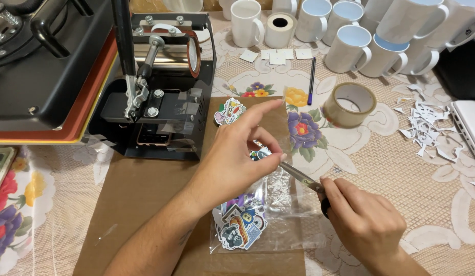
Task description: The person is preparing stickers for application by cutting small pieces of adhesive tape and sticking them onto the back of each sticker.
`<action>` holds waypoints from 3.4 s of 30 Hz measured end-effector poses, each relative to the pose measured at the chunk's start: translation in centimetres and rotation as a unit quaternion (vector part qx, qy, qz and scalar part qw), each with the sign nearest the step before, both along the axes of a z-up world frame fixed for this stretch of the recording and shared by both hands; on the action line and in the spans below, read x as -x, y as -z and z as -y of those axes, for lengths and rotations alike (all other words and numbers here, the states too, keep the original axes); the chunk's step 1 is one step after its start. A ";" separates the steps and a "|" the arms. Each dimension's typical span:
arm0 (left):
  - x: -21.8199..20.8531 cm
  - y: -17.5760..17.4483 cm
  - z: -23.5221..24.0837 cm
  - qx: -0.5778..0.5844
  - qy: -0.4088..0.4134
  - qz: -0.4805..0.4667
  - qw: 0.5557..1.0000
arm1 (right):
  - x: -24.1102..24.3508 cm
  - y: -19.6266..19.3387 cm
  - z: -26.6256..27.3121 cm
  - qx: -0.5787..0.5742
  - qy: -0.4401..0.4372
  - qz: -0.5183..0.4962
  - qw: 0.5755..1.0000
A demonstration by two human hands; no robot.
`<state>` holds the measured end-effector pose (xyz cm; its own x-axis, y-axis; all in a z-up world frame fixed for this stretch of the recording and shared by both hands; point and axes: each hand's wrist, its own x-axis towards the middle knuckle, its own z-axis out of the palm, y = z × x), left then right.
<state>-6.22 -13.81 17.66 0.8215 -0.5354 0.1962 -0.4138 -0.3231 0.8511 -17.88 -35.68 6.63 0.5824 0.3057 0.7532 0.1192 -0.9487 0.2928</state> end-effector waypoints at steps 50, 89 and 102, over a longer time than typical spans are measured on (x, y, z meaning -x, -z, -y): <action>3.1 8.9 -7.0 0.394 -0.108 -0.164 0.898 | -15.6 -0.5 -8.5 -0.344 -0.061 -0.545 0.762; 5.3 11.1 -1.1 0.091 -0.099 0.065 0.989 | -1.5 0.4 -4.0 -0.708 -0.183 -0.483 0.481; 3.4 10.9 -1.8 0.266 -0.077 -0.179 0.944 | -2.6 2.3 -1.6 -0.697 -0.211 -0.544 0.417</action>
